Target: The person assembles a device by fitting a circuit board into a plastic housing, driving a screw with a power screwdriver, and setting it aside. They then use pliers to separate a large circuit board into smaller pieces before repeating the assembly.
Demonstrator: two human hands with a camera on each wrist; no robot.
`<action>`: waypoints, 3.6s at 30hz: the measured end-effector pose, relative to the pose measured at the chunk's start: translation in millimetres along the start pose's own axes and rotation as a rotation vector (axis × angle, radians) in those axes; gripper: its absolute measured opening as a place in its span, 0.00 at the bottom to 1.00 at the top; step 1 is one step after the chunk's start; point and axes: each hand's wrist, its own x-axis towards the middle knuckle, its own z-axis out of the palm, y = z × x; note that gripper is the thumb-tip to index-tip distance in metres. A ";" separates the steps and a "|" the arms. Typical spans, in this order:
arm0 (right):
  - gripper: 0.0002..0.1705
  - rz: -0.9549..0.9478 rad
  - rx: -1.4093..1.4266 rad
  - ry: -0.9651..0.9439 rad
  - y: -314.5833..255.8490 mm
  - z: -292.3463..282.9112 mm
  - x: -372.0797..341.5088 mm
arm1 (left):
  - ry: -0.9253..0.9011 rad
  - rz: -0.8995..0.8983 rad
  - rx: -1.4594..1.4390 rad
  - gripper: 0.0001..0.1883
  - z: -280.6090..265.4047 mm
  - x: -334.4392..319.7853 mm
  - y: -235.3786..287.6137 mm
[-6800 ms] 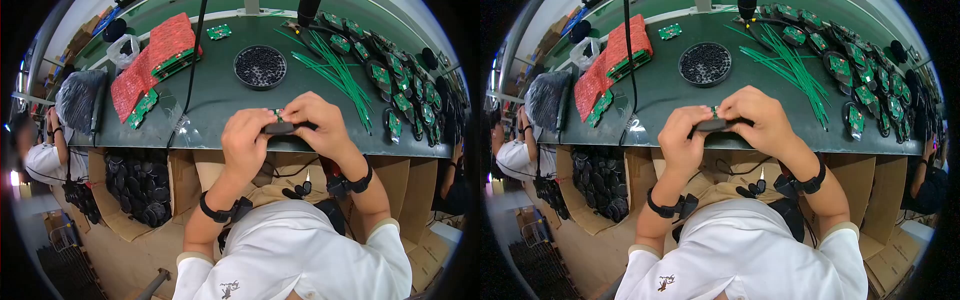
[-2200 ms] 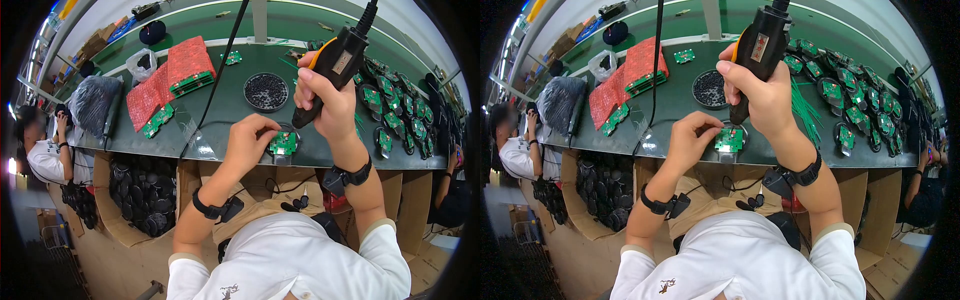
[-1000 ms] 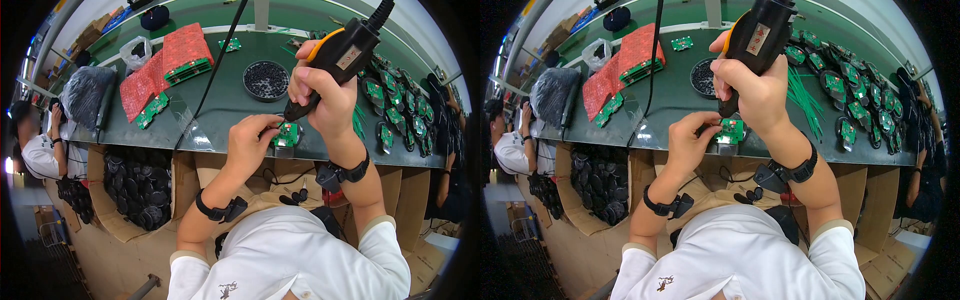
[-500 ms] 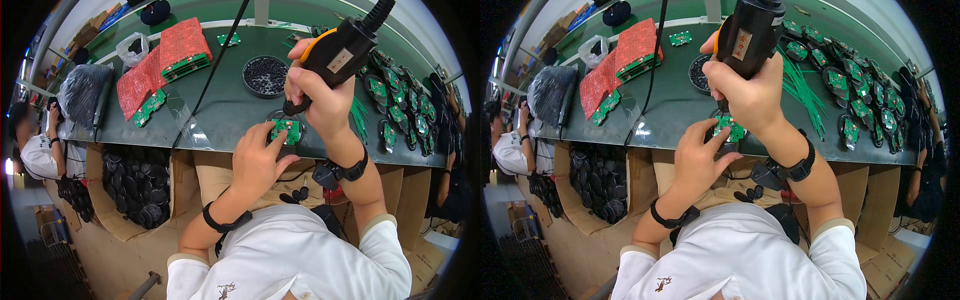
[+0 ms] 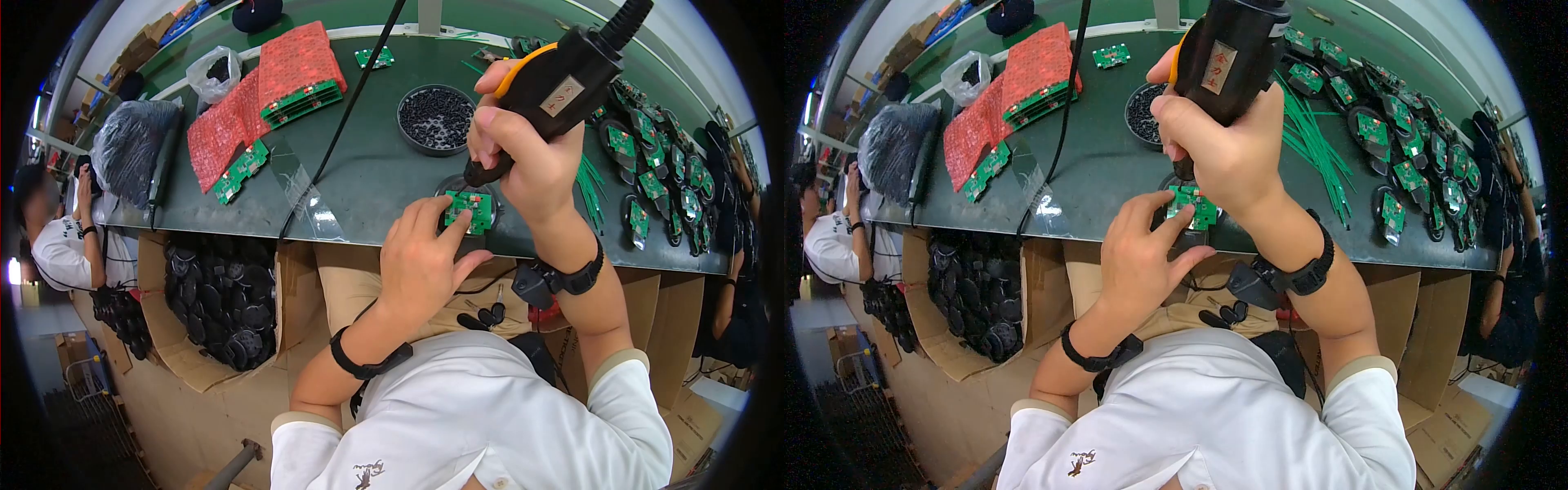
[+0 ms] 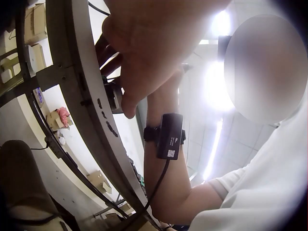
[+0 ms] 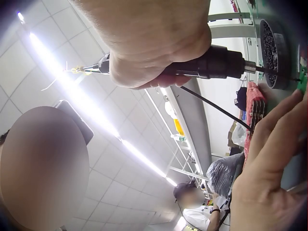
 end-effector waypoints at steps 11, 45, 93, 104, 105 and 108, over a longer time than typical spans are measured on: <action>0.10 -0.003 -0.026 0.015 3.9 -3.6 0.6 | -0.013 -0.010 0.003 0.29 -1.0 0.8 1.0; 0.14 -0.029 -0.201 -0.029 1.5 8.9 -4.4 | -0.064 -0.039 0.042 0.28 -5.1 3.3 5.9; 0.13 0.128 -0.088 -0.170 -2.4 6.6 -3.3 | -0.063 -0.047 0.052 0.26 -10.6 2.9 6.1; 0.28 -0.056 -0.617 0.145 -0.5 -80.6 5.5 | 0.055 -0.046 -0.142 0.24 -0.2 -17.4 -8.8; 0.28 -0.053 -0.616 0.139 -3.3 -88.1 -8.6 | 0.057 -0.053 -0.141 0.24 0.4 -18.3 -9.0; 0.29 0.284 -1.015 0.034 -7.7 -100.5 -54.5 | 0.072 -0.040 -0.130 0.21 1.9 -22.6 -10.0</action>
